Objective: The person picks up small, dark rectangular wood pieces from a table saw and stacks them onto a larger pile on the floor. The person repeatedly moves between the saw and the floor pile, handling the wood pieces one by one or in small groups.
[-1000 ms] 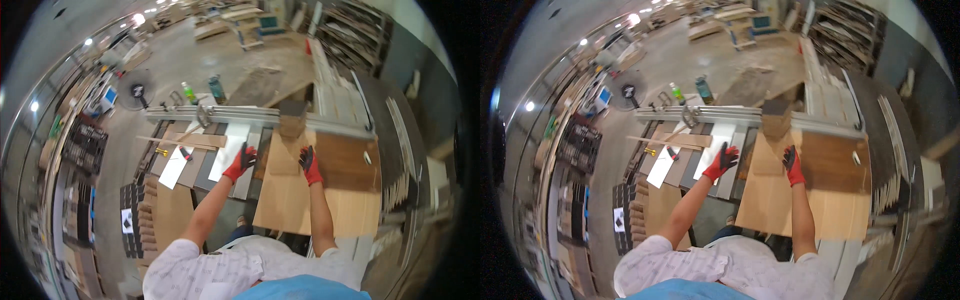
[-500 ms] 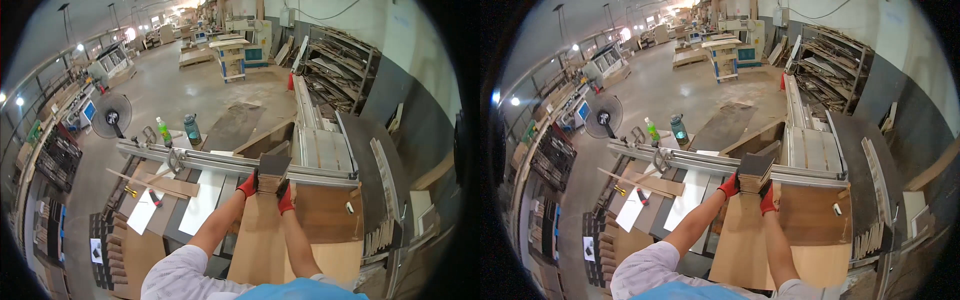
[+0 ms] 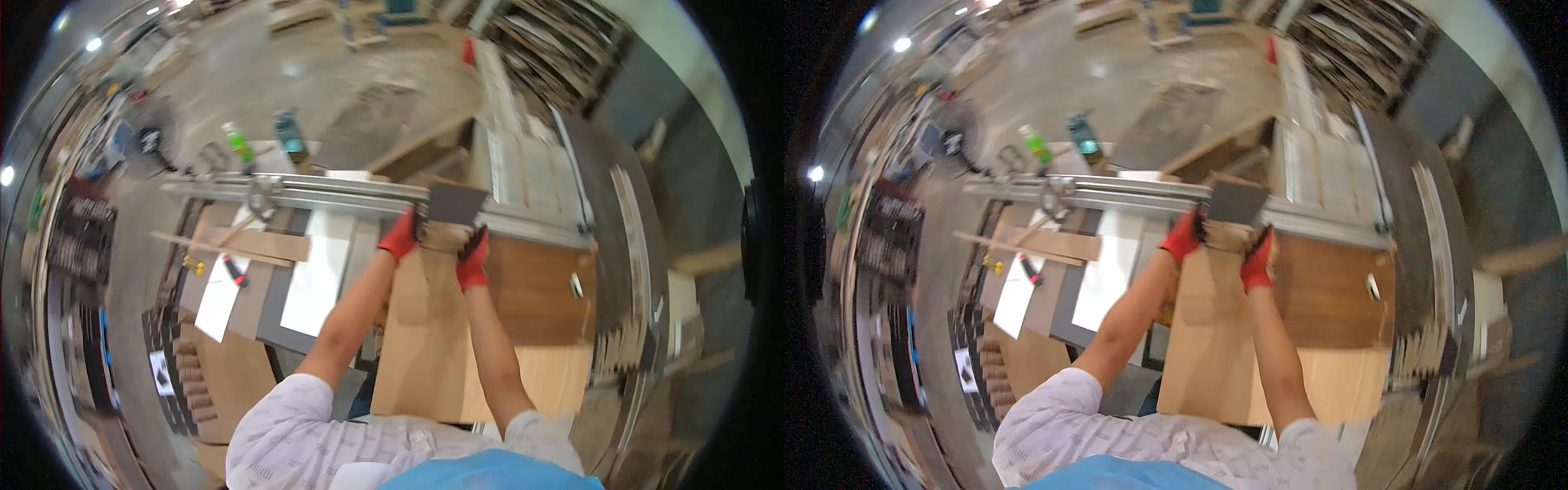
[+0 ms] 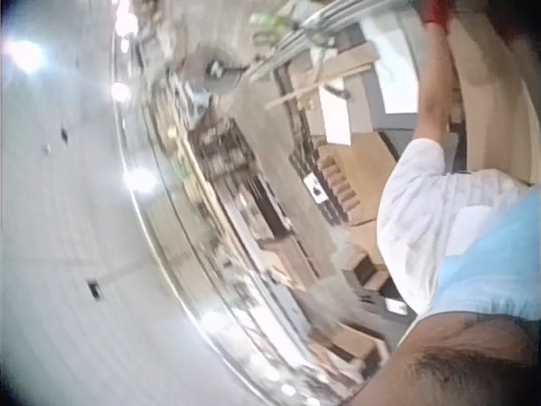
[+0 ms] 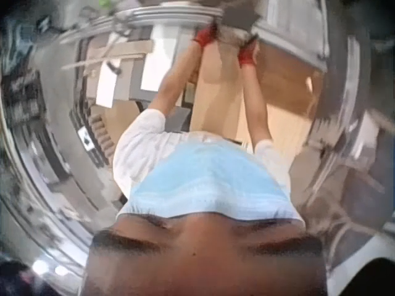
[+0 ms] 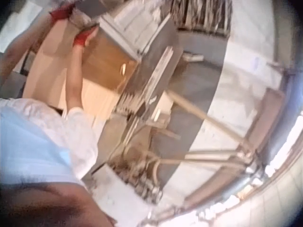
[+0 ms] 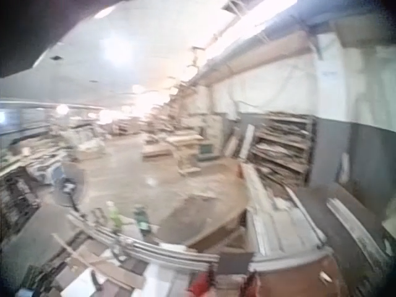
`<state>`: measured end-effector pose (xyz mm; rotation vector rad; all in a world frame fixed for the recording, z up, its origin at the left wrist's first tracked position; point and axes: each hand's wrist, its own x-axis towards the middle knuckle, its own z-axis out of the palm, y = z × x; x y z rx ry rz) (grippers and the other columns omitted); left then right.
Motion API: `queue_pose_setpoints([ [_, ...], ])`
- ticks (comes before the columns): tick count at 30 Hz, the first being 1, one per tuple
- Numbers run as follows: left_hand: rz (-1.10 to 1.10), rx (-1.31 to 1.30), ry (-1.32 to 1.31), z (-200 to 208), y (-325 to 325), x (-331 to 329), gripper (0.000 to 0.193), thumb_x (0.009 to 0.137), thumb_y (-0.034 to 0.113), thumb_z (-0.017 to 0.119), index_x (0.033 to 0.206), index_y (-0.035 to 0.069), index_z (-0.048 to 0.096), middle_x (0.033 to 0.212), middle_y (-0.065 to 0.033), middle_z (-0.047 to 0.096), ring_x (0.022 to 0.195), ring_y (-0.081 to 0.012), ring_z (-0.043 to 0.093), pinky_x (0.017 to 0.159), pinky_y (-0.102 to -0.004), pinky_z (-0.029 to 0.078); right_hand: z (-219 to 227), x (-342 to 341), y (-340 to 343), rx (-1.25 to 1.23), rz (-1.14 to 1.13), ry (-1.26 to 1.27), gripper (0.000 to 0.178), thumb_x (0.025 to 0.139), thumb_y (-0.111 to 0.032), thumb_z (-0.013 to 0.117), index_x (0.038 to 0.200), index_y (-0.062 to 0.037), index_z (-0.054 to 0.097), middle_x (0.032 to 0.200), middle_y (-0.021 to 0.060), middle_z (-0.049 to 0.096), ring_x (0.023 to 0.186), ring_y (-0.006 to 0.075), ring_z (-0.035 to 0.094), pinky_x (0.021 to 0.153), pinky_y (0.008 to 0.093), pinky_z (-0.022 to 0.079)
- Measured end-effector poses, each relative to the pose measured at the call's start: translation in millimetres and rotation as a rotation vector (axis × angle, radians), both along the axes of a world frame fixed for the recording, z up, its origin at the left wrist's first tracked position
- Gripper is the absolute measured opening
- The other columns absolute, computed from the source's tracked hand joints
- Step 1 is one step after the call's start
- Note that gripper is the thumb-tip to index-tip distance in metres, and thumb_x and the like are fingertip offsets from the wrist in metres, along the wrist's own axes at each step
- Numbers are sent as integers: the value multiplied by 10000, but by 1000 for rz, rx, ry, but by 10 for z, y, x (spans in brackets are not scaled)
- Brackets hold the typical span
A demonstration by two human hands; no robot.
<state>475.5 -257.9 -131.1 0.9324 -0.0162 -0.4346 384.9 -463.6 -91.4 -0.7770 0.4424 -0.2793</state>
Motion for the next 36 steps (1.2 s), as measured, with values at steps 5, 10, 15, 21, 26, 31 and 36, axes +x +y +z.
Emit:
queue_pose_setpoints([
  [5, 208, 108, -120, 1198, -633, -390, 683, 1012, 593, 412, 1507, 123, 413, 1524, -25, 444, 1392, -149, 381, 1134, -368, 280, 502, -80, -585, -360, -202, -292, 720, 1020, -577, 385, 1568, -124, 273, 1633, 73, 247, 1501, 252, 213, 1192, 456, 138],
  [10, 78, 81, -438, 1512, -740, -325, 744, 1051, 569, 262, 1542, 10, 278, 1611, -88, 279, 1491, -201, 236, 1224, -327, 129, 1103, 192, -487, 36, 49, -308, 614, 1070, -426, 337, 1556, -58, 267, 1615, 107, 270, 1492, 249, 227, 1219, 409, 128],
  [15, -24, -52, -482, 1351, -733, -267, 687, 1078, 487, 224, 1573, 22, 123, 1655, -67, 123, 1523, -163, 94, 1233, -317, 31, 1090, 84, -322, -689, -86, -386, 534, 1064, -302, 319, 1524, -31, 335, 1575, 110, 334, 1468, 249, 274, 1213, 387, 183],
  [21, 377, -94, -133, 701, -533, -222, 582, 1073, 447, 369, 1448, 8, 444, 1445, -79, 506, 1340, -175, 449, 1127, -330, 326, 157, 334, -304, -330, -262, -208, 464, 1044, -413, 378, 1339, -97, 546, 1267, 33, 576, 1150, 163, 516, 1012, 321, 379],
  [26, 445, 1020, -375, -11, -489, -448, 477, 1030, 511, 431, 1177, 103, 631, 1164, 0, 650, 1044, -181, 579, 933, -351, 441, -926, 326, -864, -146, 5, -80, 468, 986, -552, 462, 1187, -162, 626, 983, -64, 611, 796, 72, 510, 740, 278, 431],
  [31, 138, 219, 56, 203, -551, -554, 594, 1041, 536, 352, 1438, 109, 469, 1460, -7, 487, 1263, -164, 490, 1072, -312, 358, -482, -55, -406, -207, 135, 7, 499, 1002, -545, 437, 1253, -152, 613, 1093, -41, 633, 943, 113, 566, 841, 310, 457],
  [36, 46, -43, 13, 544, -684, -760, 699, 1037, 537, 382, 1575, 107, 257, 1610, -10, 288, 1466, -167, 263, 1197, -298, 180, -46, -210, -227, -330, 123, -151, 544, 1026, -518, 398, 1355, -117, 562, 1284, 19, 612, 1192, 194, 553, 1018, 349, 422],
])
